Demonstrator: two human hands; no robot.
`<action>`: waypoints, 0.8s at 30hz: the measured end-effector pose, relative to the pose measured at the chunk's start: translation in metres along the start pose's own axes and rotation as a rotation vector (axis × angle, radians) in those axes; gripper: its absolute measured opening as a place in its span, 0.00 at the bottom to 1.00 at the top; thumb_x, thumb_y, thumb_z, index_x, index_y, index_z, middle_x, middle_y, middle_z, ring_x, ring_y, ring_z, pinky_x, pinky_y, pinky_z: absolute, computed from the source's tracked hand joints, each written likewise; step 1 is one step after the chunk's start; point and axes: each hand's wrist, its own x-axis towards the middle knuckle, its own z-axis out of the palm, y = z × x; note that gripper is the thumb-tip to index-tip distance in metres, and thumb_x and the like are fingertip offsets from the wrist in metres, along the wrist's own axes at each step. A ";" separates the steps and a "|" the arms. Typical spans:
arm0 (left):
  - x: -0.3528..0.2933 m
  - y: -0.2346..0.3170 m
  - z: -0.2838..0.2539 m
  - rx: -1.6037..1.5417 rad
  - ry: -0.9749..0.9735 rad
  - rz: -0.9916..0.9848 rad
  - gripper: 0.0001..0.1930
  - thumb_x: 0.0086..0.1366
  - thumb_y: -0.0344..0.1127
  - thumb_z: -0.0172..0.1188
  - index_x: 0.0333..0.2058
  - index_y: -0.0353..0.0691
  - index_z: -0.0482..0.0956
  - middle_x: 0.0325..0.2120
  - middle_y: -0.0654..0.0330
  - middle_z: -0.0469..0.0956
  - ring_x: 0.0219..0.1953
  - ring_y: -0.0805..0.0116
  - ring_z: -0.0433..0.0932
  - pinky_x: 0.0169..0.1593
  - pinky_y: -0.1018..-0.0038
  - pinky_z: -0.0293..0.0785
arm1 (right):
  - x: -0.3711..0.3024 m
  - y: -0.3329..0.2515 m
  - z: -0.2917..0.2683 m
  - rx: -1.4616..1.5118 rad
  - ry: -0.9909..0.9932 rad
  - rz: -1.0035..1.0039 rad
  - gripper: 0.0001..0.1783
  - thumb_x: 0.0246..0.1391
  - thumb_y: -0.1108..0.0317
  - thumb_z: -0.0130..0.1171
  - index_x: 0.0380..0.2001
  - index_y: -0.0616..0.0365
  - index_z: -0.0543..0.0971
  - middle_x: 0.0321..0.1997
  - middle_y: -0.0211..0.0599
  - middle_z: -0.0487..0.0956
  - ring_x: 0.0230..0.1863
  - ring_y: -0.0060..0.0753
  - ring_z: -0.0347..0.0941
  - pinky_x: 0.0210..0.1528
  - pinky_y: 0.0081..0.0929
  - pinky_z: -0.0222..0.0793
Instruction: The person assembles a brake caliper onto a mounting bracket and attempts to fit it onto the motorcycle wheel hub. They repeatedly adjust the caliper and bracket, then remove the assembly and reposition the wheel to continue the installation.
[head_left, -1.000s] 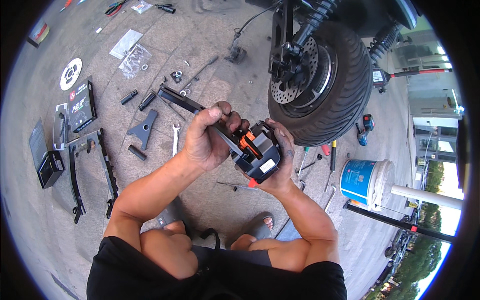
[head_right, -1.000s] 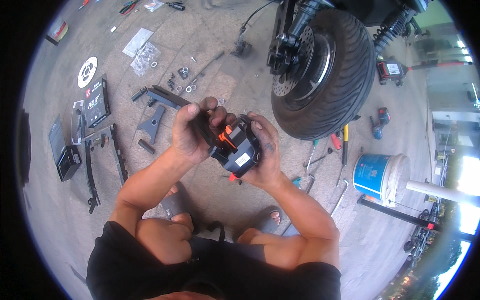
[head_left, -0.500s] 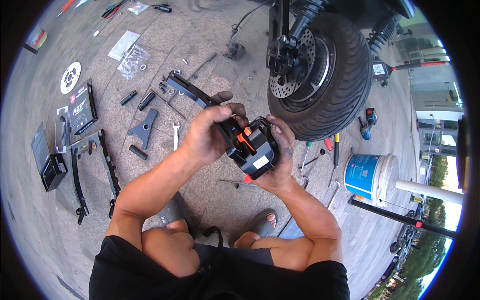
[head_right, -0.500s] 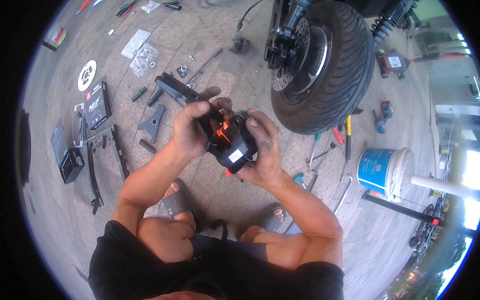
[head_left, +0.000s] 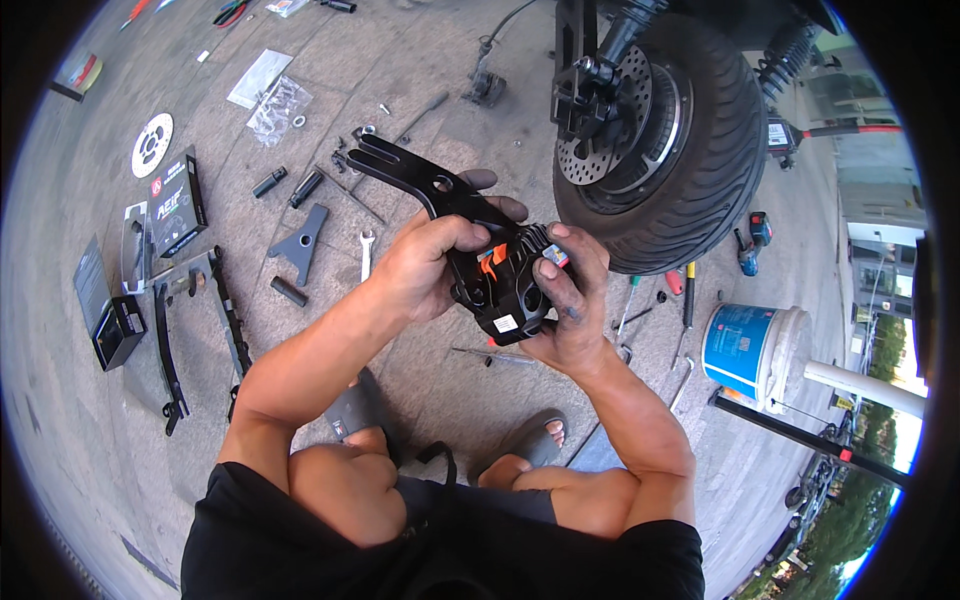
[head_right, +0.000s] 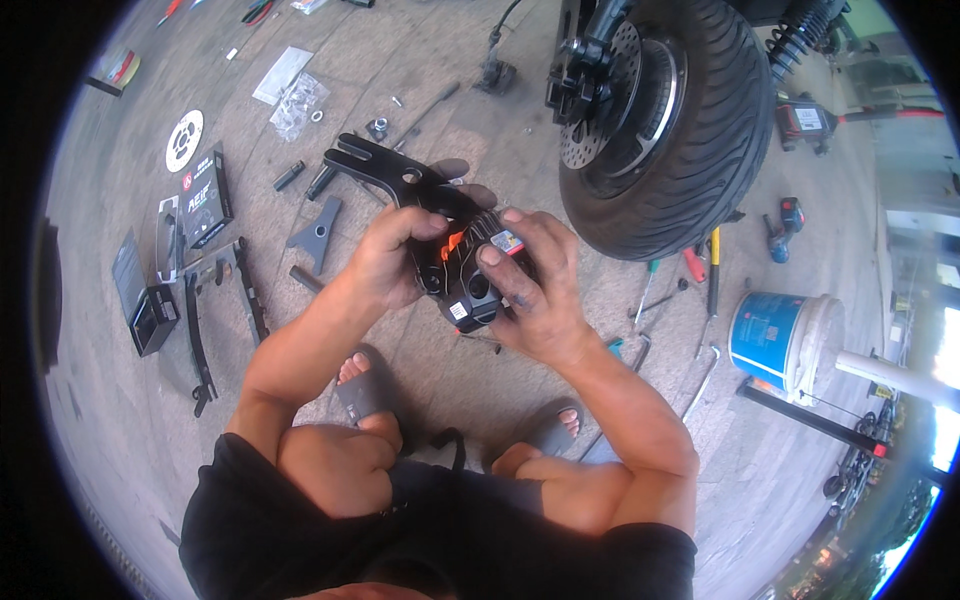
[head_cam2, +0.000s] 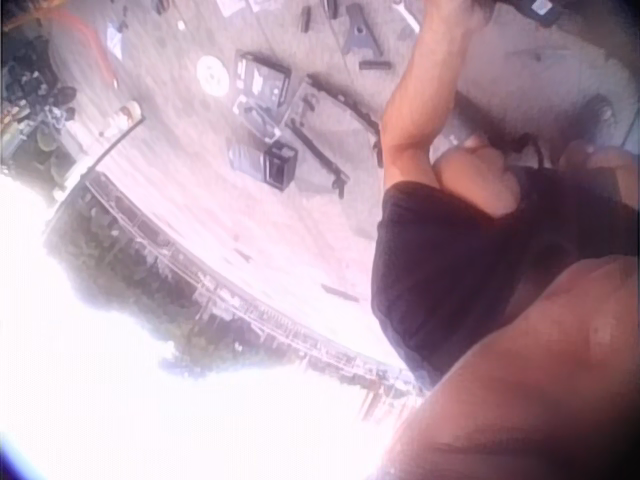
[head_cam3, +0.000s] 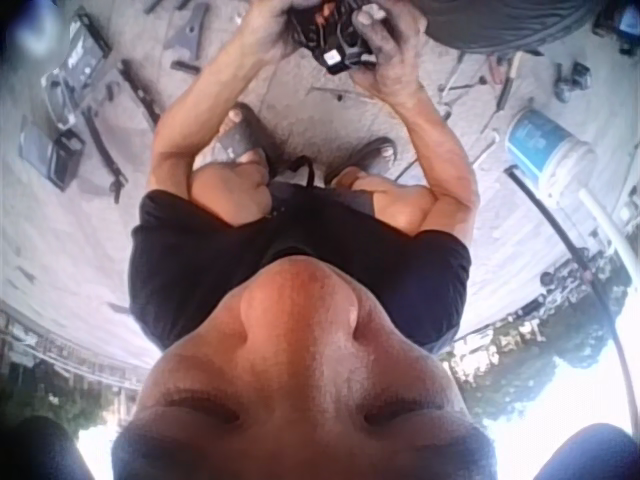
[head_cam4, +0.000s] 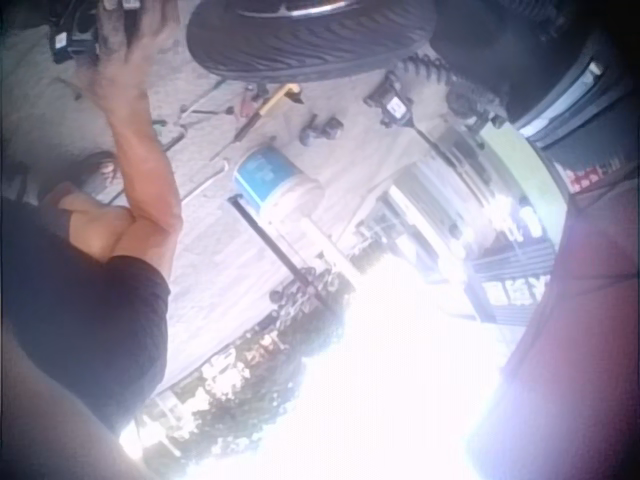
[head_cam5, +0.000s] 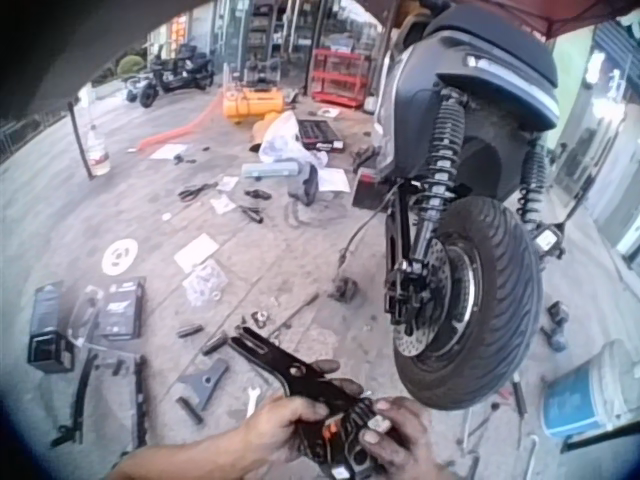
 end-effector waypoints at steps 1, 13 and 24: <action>0.000 0.001 0.001 -0.017 -0.012 0.002 0.32 0.53 0.23 0.47 0.59 0.34 0.55 0.50 0.42 0.71 0.51 0.51 0.74 0.56 0.60 0.72 | 0.000 0.000 0.000 -0.003 -0.010 0.002 0.49 0.26 0.75 0.71 0.58 0.40 0.67 0.63 0.45 0.61 0.53 0.55 0.63 0.50 0.46 0.67; 0.003 0.007 0.001 -0.002 -0.067 -0.016 0.31 0.53 0.26 0.49 0.58 0.31 0.58 0.55 0.39 0.67 0.56 0.49 0.70 0.63 0.58 0.64 | -0.001 0.001 -0.003 0.079 -0.045 -0.025 0.48 0.23 0.78 0.72 0.56 0.39 0.69 0.64 0.43 0.60 0.51 0.55 0.67 0.47 0.43 0.72; 0.008 0.010 -0.008 -0.045 -0.013 0.018 0.27 0.58 0.33 0.49 0.58 0.36 0.61 0.55 0.43 0.67 0.55 0.44 0.70 0.59 0.48 0.66 | -0.004 0.005 -0.005 0.041 -0.069 -0.069 0.46 0.22 0.79 0.72 0.53 0.38 0.71 0.62 0.43 0.62 0.50 0.54 0.67 0.45 0.41 0.73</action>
